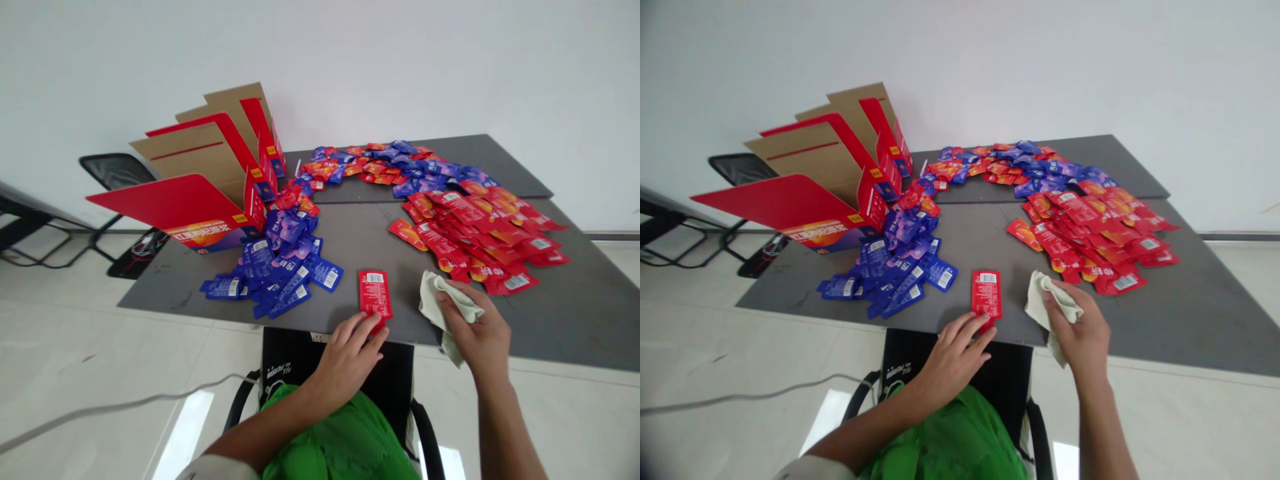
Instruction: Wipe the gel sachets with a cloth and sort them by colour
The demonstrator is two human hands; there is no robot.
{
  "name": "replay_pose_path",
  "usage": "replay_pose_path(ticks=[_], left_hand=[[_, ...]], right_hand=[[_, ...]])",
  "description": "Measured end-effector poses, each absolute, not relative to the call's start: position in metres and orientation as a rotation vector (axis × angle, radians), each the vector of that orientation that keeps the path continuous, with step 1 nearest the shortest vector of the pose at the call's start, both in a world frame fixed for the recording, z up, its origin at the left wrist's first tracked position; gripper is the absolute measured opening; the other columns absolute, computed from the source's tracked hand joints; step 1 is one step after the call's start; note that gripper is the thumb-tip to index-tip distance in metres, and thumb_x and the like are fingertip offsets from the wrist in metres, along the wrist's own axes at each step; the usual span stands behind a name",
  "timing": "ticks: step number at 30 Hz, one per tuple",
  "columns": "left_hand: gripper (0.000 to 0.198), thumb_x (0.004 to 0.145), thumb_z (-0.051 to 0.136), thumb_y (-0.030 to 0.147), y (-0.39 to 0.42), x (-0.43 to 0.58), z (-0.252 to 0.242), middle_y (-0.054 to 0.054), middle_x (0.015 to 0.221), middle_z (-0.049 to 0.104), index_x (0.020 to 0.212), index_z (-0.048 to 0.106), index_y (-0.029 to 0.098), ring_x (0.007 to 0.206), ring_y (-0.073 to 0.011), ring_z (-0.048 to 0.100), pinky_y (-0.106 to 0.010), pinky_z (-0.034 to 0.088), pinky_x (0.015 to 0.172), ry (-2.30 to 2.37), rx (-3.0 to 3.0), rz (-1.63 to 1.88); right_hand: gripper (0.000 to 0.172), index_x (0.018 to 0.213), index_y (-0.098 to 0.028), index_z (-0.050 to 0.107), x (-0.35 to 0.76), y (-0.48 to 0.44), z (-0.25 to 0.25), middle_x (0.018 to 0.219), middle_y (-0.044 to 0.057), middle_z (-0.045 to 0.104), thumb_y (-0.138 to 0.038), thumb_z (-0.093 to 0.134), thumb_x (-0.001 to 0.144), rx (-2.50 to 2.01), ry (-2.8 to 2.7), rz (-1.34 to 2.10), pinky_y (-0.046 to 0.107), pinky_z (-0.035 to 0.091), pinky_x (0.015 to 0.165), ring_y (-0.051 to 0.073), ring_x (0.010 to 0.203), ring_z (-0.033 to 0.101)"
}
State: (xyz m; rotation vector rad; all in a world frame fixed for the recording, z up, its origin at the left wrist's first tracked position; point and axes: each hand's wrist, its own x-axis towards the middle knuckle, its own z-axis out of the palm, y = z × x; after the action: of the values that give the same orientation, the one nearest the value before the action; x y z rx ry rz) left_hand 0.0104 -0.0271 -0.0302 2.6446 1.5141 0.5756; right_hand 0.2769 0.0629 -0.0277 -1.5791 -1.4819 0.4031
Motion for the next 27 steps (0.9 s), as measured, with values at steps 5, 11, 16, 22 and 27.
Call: replay_pose_path(ticks=[5,11,16,22,27], left_hand=[[0.041,0.113,0.055,0.026,-0.025,0.006,-0.040,-0.009,0.159,0.062,0.153,0.058,0.020,0.153,-0.0224,0.050,-0.039,0.046,0.123,1.425,2.715,0.650],[0.039,0.115,0.048,0.026,-0.024,0.003,-0.045,-0.006,0.148,0.070,0.152,0.059,0.020,0.140,-0.0214,0.061,-0.037,0.048,0.117,1.407,2.675,0.647],[0.036,0.115,0.048,0.026,-0.021,0.004,-0.050,-0.005,0.140,0.076,0.147,0.064,0.025,0.128,-0.0205,0.068,-0.037,0.051,0.107,1.455,2.650,0.591],[0.035,0.115,0.050,0.024,-0.021,0.004,-0.053,-0.002,0.149,0.071,0.146,0.066,0.024,0.142,-0.0183,0.060,-0.035,0.047,0.109,1.460,2.667,0.699],[0.033,0.114,0.054,0.026,-0.021,0.005,-0.056,-0.001,0.147,0.073,0.143,0.069,0.027,0.140,-0.0185,0.061,-0.035,0.047,0.106,1.493,2.669,0.732]], right_hand=[[0.040,0.124,-0.028,0.079,0.274,0.080,-0.001,0.118,0.007,0.080,-0.056,0.074,0.097,-1.412,-1.708,0.332,0.045,0.060,0.099,0.029,0.106,0.076],[0.037,0.140,-0.029,0.071,0.230,0.094,0.021,0.137,0.010,0.074,-0.031,0.063,0.103,-0.909,-2.312,0.382,0.043,0.058,0.106,0.027,0.124,0.070],[0.044,0.140,-0.030,0.070,0.201,0.115,0.005,0.138,0.007,0.073,-0.016,0.063,0.099,-0.751,-2.679,0.373,0.040,0.058,0.106,0.025,0.125,0.067],[0.041,0.141,-0.019,0.069,0.198,0.188,0.008,0.138,0.014,0.071,-0.018,0.062,0.100,-0.946,-2.636,0.194,0.044,0.056,0.105,0.031,0.122,0.066],[0.045,0.149,-0.025,0.063,0.210,0.174,0.023,0.140,0.013,0.070,-0.026,0.062,0.103,-0.877,-2.382,0.110,0.047,0.055,0.108,0.031,0.127,0.066]])
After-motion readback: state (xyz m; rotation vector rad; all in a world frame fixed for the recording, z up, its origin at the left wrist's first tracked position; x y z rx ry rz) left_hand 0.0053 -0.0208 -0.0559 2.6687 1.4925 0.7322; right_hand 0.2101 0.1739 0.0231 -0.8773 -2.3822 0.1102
